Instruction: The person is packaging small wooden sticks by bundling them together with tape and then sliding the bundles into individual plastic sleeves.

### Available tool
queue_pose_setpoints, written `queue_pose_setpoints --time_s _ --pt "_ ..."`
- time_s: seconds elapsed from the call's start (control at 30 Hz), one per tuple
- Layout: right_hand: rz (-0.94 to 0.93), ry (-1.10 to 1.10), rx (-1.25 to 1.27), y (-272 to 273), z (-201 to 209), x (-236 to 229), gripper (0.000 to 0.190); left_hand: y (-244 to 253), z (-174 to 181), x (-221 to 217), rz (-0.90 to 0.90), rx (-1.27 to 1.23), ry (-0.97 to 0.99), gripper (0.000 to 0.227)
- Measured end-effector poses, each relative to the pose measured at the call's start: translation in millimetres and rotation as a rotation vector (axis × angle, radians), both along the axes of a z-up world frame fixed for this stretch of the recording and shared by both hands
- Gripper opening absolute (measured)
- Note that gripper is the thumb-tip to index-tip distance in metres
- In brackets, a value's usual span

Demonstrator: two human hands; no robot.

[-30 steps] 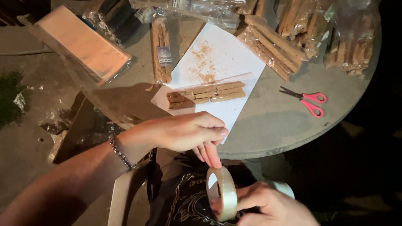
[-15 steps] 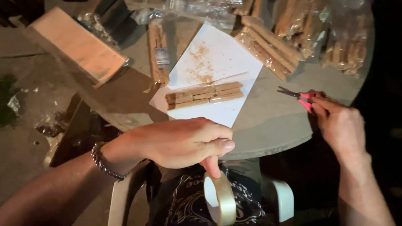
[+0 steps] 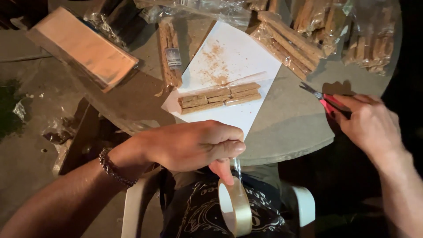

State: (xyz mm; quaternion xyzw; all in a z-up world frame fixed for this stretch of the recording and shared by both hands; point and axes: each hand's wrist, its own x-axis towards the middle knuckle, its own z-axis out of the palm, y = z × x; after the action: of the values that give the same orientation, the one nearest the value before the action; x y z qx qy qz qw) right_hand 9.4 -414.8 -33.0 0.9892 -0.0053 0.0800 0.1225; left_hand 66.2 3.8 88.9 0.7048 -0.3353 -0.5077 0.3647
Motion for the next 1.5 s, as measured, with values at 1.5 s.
queue_pose_setpoints --time_s 1.5 --pt "0.724 1.326 0.669 145 114 -4 0.021 -9 -6 2 0.002 0.012 -0.017 0.035"
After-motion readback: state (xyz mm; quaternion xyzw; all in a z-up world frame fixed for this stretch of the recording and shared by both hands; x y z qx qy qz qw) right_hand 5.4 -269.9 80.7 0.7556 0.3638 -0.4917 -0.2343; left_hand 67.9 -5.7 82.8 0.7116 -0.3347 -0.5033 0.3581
